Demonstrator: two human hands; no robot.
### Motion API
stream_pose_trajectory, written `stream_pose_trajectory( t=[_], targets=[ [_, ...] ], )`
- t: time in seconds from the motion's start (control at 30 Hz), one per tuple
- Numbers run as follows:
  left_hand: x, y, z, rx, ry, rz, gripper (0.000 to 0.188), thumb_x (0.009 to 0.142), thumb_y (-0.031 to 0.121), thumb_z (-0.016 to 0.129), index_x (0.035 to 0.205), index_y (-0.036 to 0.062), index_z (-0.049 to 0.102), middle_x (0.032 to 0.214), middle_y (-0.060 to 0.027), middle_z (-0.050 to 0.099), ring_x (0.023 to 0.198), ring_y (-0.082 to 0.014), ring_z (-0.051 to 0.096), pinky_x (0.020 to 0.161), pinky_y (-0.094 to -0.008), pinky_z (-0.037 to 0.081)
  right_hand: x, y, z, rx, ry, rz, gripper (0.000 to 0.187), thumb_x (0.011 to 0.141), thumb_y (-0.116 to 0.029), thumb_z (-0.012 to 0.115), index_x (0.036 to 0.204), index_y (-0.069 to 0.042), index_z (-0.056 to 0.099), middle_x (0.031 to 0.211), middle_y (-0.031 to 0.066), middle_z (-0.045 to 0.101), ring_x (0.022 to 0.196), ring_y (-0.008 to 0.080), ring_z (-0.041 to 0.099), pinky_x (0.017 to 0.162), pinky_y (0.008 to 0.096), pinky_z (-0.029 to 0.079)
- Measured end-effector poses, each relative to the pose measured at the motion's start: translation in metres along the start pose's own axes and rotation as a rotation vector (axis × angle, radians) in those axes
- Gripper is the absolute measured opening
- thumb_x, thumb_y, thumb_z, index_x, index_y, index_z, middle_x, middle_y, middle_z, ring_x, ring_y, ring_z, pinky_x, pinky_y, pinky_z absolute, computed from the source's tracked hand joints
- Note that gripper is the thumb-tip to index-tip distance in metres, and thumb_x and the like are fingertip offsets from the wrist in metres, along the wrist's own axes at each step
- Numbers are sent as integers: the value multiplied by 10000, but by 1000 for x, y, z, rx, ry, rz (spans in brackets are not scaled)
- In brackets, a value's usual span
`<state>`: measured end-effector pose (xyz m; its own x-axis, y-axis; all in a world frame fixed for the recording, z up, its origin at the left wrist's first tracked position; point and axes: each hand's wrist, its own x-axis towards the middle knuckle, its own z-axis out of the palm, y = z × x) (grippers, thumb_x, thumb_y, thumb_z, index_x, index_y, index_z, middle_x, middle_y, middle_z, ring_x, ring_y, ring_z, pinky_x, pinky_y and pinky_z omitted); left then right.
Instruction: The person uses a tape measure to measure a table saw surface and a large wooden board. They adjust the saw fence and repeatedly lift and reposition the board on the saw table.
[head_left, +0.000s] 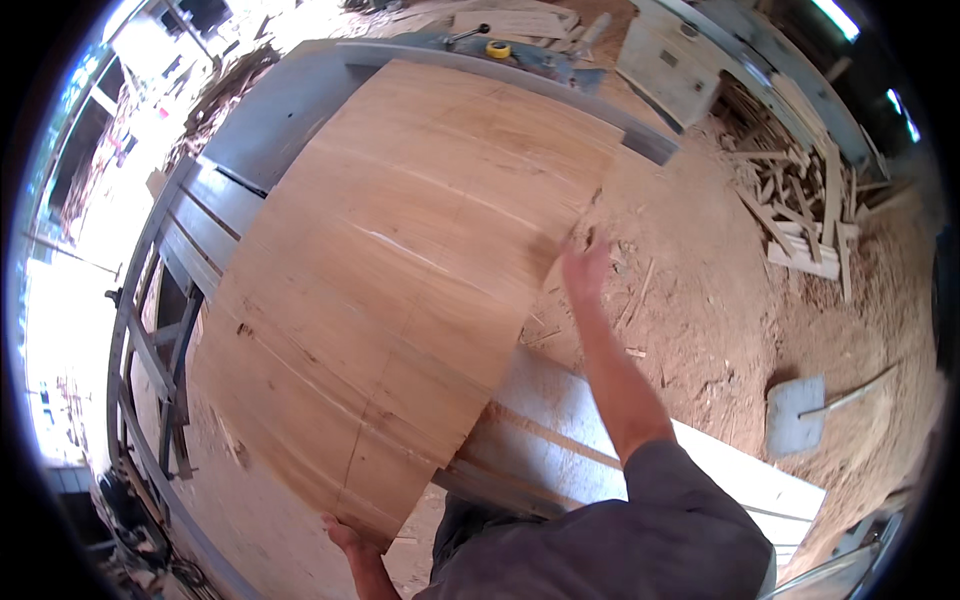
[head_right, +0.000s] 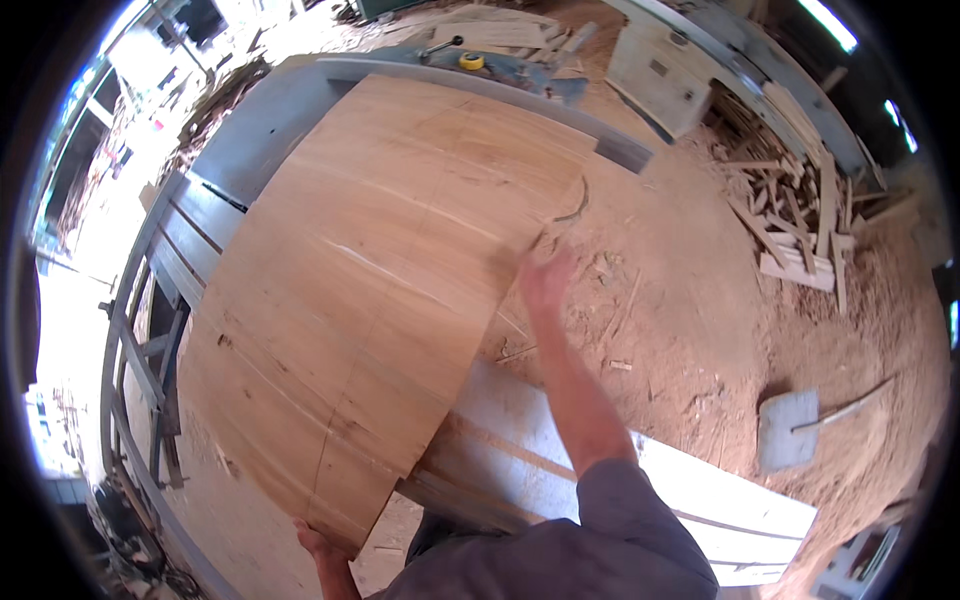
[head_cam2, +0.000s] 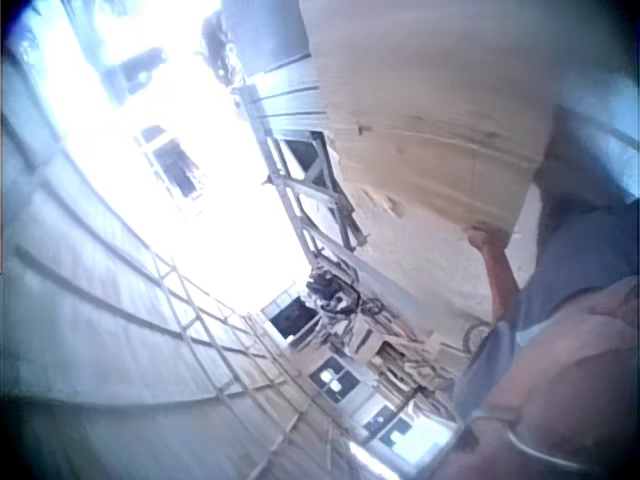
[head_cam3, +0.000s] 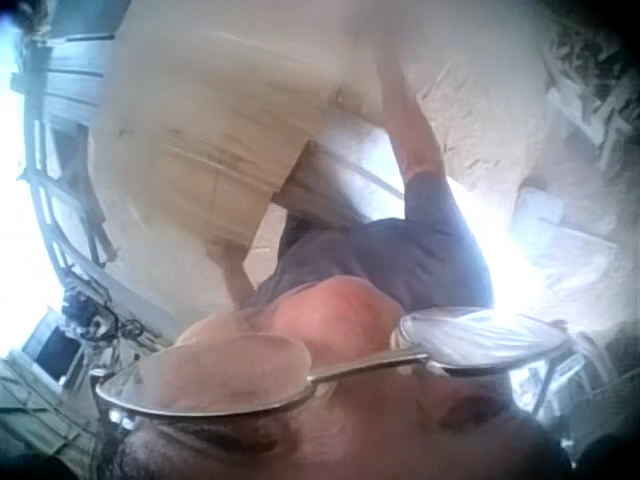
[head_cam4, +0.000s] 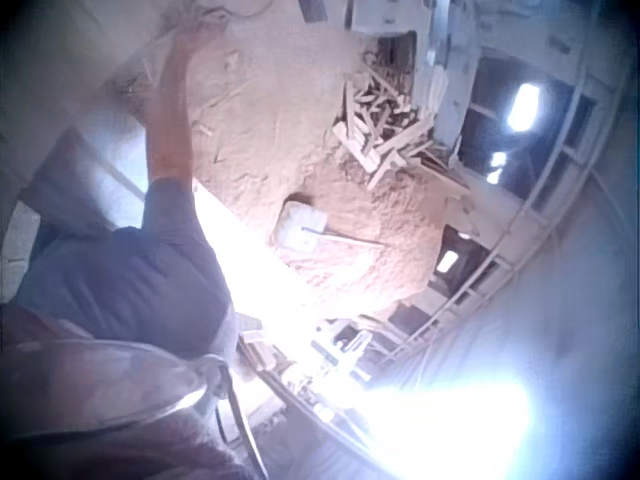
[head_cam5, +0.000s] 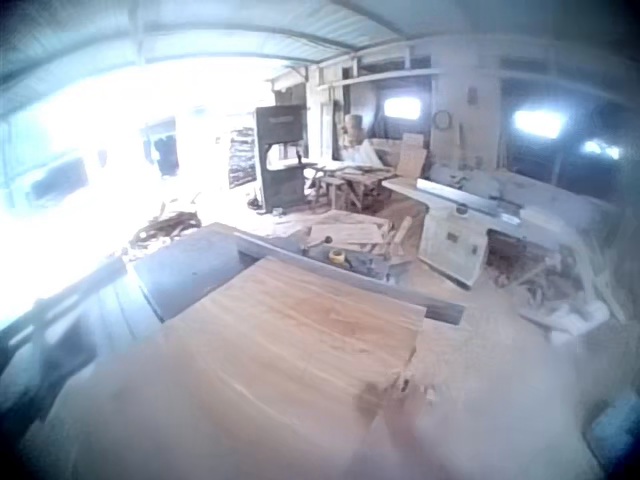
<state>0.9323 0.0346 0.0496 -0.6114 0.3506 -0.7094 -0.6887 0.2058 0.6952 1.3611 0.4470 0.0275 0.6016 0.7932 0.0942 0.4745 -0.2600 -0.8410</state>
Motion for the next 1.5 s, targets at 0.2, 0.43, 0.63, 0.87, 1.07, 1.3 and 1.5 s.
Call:
stream_pose_trajectory(
  t=[0.2,0.43,0.63,0.87,1.07,1.3,1.5],
  targets=[
    [-2,-1,-6,-48,-138,-28,621,990,437,296,1416,14,459,1405,-169,525,1254,-369,519,1057,-471,428,-223,28,-117,-106,-395,-450,726,778,-165,748,1389,64,431,1438,259,418,1345,459,370,1140,530,308],
    [32,-5,-38,17,-340,15,638,1020,513,315,1440,53,448,1390,-136,543,1251,-341,531,1041,-478,444,-304,52,-187,-278,-651,-739,655,785,-225,732,1353,10,506,1497,196,383,1415,395,312,1164,533,265],
    [31,-36,-61,262,-238,206,701,959,620,471,1414,87,466,1333,-130,576,1113,-326,614,847,-469,548,-309,57,-175,-259,-605,-770,668,786,-276,729,1351,6,513,1505,195,372,1416,373,322,1166,528,241],
    [-11,-34,-46,118,-239,64,743,918,647,546,1426,114,445,1285,-122,607,1025,-326,656,652,-464,575,-318,37,-180,-296,-592,-772,679,766,-287,738,1341,1,520,1481,199,393,1395,384,340,1157,537,251],
    [-4,-42,-37,119,-140,78,772,904,669,549,1417,101,449,1266,-104,619,1006,-320,663,644,-463,573,-309,44,-178,-304,-598,-770,680,750,-260,749,1335,3,523,1424,203,446,1367,395,370,1138,537,272],
    [-42,-25,-12,238,-182,36,755,920,689,478,1443,146,437,1293,-75,605,1037,-283,642,679,-440,569,-190,38,-112,-56,-368,-541,600,874,-247,660,1389,3,480,1446,261,449,1354,442,382,1139,527,284],
    [-30,-33,-4,26,-225,77,659,959,627,461,1424,160,440,1254,-68,613,936,-242,665,545,-380,547,-60,2,-16,177,-144,-327,810,856,-206,648,1507,53,242,1553,279,259,1453,421,238,1194,493,200]
  ],
)
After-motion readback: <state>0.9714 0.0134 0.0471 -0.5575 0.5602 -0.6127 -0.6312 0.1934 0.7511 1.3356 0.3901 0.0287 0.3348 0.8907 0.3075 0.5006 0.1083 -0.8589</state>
